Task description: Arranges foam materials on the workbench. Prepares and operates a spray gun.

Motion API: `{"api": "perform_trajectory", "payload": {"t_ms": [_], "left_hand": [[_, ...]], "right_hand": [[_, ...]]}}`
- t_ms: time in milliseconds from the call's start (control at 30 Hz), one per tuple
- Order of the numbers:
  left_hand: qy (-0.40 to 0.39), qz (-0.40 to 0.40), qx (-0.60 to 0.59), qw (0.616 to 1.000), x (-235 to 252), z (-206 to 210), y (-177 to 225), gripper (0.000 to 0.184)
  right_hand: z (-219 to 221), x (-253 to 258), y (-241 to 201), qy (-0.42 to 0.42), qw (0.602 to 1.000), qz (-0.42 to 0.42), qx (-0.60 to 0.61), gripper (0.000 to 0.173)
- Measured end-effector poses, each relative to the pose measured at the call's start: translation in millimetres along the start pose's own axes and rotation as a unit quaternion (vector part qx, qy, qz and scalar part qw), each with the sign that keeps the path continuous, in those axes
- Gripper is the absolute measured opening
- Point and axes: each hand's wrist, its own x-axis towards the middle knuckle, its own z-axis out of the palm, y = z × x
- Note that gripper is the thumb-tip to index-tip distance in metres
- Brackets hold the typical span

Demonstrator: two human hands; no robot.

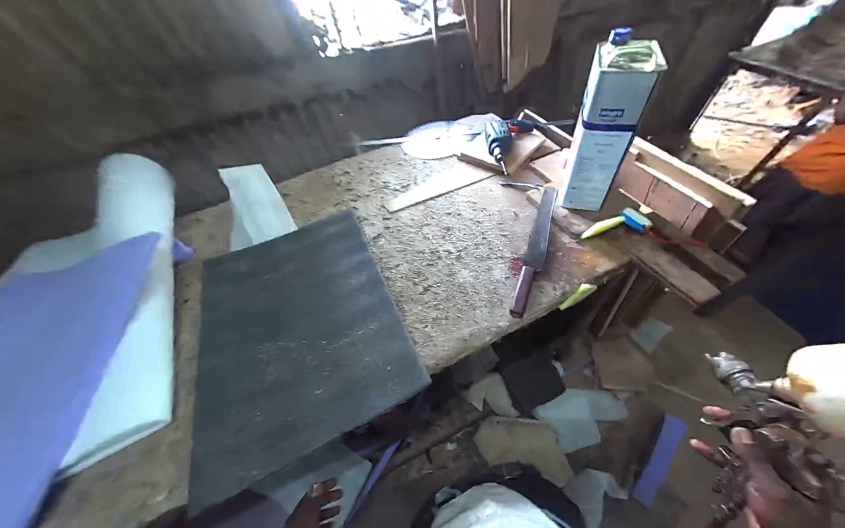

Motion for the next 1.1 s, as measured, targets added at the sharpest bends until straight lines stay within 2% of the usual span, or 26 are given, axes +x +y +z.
{"api": "perform_trajectory", "payload": {"t_ms": [100, 133, 200, 267, 333, 500, 667, 767, 833, 1000, 1100], "left_hand": [[0.038, 0.074, -0.158, 0.984, 9.5, -13.5, 32.6, 0.077], [0.044, 0.068, -0.212, 0.974, 13.6, -17.7, 42.2, 0.076], [0.061, 0.023, -0.287, 0.956, 20.2, -23.6, 58.5, 0.061], [0.069, -0.014, -0.312, 0.948, 27.6, -25.0, 67.6, 0.048], [0.069, -0.018, -0.321, 0.944, 31.4, -25.1, 66.6, 0.044], [0.084, 0.019, -0.309, 0.947, 29.9, -20.6, 60.2, 0.042], [0.063, 0.043, -0.288, 0.955, 31.0, -20.8, 49.7, 0.045], [0.058, 0.052, -0.279, 0.957, 31.5, -25.7, 49.6, 0.044], [0.054, 0.056, -0.277, 0.958, 32.3, -27.1, 50.2, 0.044], [0.046, 0.055, -0.280, 0.957, 32.8, -30.3, 49.7, 0.043], [0.042, 0.056, -0.286, 0.956, 34.1, -30.8, 51.7, 0.045]], "right_hand": [[50.9, -48.6, -50.4, -0.166, 0.984, 0.038, 0.060, 0.038], [68.9, -61.0, -61.7, -0.205, 0.974, 0.051, 0.077, 0.040], [106.9, -85.6, -86.8, -0.251, 0.963, 0.063, 0.073, 0.038], [140.9, -108.1, -113.4, -0.260, 0.963, 0.061, 0.025, 0.034], [167.2, -128.1, -127.8, -0.259, 0.964, 0.047, -0.034, 0.031], [191.4, -155.8, -111.7, -0.285, 0.942, 0.008, -0.177, 0.037], [208.6, -164.0, -128.7, -0.269, 0.943, 0.022, -0.195, 0.027], [211.8, -161.0, -138.4, -0.266, 0.933, 0.017, -0.242, 0.028], [215.5, -162.9, -146.4, -0.270, 0.937, 0.040, -0.219, 0.024], [218.0, -157.5, -149.8, -0.235, 0.933, -0.010, -0.273, 0.029], [223.4, -157.8, -154.9, -0.267, 0.941, 0.031, -0.204, 0.025]]}}
